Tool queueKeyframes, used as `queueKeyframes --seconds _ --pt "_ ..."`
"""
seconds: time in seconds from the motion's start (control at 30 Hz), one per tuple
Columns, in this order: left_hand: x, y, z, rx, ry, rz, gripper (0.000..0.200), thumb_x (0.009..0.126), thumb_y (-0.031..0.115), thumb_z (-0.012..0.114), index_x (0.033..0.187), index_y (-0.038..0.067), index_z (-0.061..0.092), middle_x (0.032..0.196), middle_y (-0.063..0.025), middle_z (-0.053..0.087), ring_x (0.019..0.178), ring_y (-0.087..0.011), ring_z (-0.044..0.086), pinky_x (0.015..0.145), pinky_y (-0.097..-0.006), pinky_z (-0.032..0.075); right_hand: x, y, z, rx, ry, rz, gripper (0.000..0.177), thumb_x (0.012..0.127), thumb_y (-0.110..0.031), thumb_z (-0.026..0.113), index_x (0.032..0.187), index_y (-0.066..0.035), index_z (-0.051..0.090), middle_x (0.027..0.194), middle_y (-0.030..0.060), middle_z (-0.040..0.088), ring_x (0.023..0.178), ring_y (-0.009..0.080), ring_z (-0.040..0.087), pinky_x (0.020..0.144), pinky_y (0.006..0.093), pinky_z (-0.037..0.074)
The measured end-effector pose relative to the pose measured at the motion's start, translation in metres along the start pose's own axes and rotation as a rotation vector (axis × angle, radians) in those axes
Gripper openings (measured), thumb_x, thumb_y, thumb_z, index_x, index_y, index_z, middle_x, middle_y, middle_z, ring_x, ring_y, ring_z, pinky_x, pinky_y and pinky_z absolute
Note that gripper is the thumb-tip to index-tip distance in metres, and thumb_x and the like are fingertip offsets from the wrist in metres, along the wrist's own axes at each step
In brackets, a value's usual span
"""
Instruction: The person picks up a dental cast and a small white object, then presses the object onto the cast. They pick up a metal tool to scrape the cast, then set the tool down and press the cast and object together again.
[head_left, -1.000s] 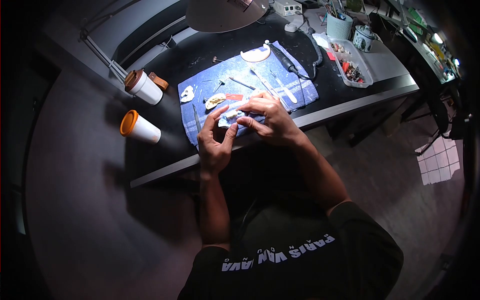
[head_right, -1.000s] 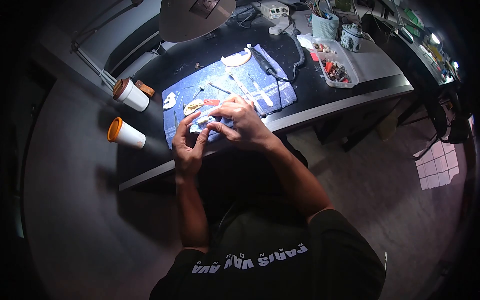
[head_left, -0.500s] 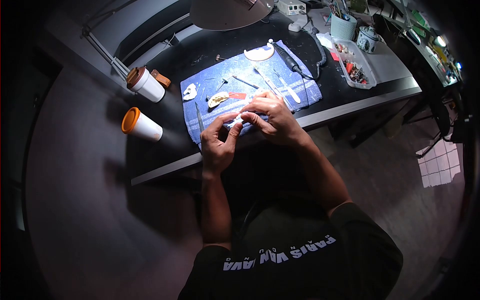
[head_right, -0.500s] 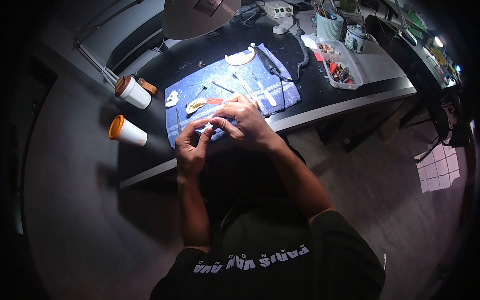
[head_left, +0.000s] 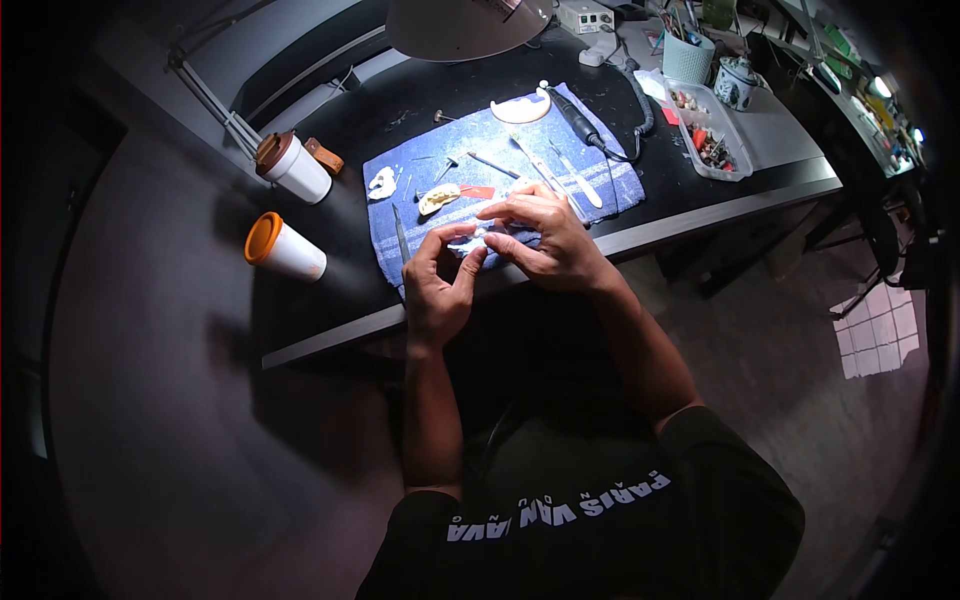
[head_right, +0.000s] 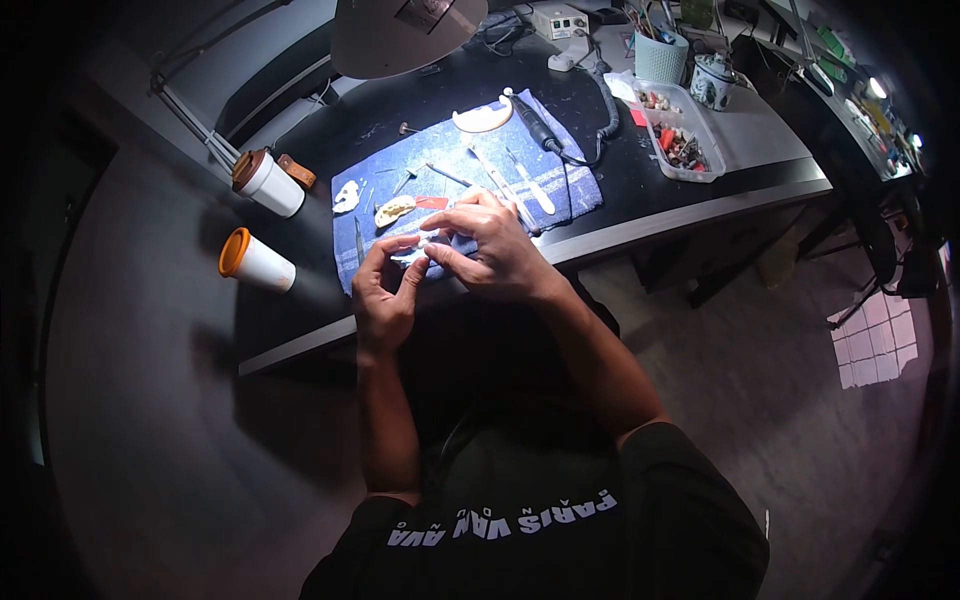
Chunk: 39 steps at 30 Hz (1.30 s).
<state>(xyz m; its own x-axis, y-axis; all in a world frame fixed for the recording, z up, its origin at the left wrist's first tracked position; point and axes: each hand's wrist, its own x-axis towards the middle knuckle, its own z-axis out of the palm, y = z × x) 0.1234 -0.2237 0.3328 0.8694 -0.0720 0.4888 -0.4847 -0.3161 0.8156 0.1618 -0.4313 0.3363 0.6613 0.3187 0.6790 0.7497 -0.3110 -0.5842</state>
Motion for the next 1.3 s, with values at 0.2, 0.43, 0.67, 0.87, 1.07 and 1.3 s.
queueKeyframes --seconds 0.2,0.43,0.67,0.87,1.07,1.3 --pt "0.004 -0.001 -0.001 0.106 0.035 0.135 0.027 0.098 0.008 0.081 0.120 0.000 0.068 0.098 -0.0083 0.073 0.084 -0.0109 0.069 0.075 -0.0282 0.054 0.000 0.005 0.001 0.048 -0.019 0.011 0.030 0.088 -0.028 0.081 0.112 -0.010 0.079 0.098 0.0069 0.076 0.107 0.0258 0.063 0.098 0.0429 0.045" --pt "0.002 -0.001 0.001 -0.026 0.020 0.035 0.033 0.098 0.006 0.080 0.126 0.000 0.064 0.095 -0.0071 0.071 0.082 -0.0102 0.067 0.075 -0.0274 0.053 0.000 0.007 0.001 0.085 -0.036 0.027 0.027 0.086 -0.029 0.083 0.106 -0.011 0.080 0.094 0.0052 0.076 0.107 0.0251 0.063 0.097 0.0430 0.046" --pt "0.001 0.002 0.001 -0.010 0.019 0.009 0.027 0.099 0.006 0.079 0.122 0.000 0.067 0.083 -0.0033 0.069 0.073 -0.0073 0.061 0.067 -0.0257 0.048 -0.001 0.008 0.002 0.077 -0.039 0.047 0.028 0.088 -0.032 0.085 0.106 -0.012 0.080 0.096 0.0041 0.075 0.109 0.0248 0.062 0.097 0.0429 0.043" --pt "0.003 0.004 -0.001 0.078 0.014 0.045 0.021 0.098 0.006 0.079 0.116 0.000 0.070 0.076 -0.0017 0.067 0.068 -0.0058 0.057 0.064 -0.0253 0.045 -0.001 0.004 0.001 0.056 -0.041 0.055 0.029 0.088 -0.032 0.084 0.109 -0.012 0.080 0.095 0.0037 0.074 0.109 0.0247 0.062 0.097 0.0428 0.043" --pt "0.003 0.006 -0.002 0.099 0.013 0.075 0.020 0.098 0.005 0.079 0.115 0.000 0.070 0.078 -0.0035 0.070 0.070 -0.0065 0.061 0.065 -0.0259 0.047 -0.001 0.005 0.001 0.072 -0.035 0.065 0.029 0.086 -0.032 0.084 0.109 -0.014 0.080 0.096 0.0021 0.074 0.110 0.0235 0.062 0.098 0.0425 0.043" --pt "0.003 0.011 0.000 0.130 0.018 0.109 0.021 0.098 0.004 0.079 0.117 0.000 0.070 0.083 -0.0035 0.072 0.073 -0.0065 0.064 0.068 -0.0250 0.050 -0.002 0.008 0.002 0.066 -0.053 0.056 0.027 0.085 -0.030 0.085 0.106 -0.015 0.079 0.097 0.0018 0.074 0.111 0.0229 0.061 0.098 0.0416 0.042"
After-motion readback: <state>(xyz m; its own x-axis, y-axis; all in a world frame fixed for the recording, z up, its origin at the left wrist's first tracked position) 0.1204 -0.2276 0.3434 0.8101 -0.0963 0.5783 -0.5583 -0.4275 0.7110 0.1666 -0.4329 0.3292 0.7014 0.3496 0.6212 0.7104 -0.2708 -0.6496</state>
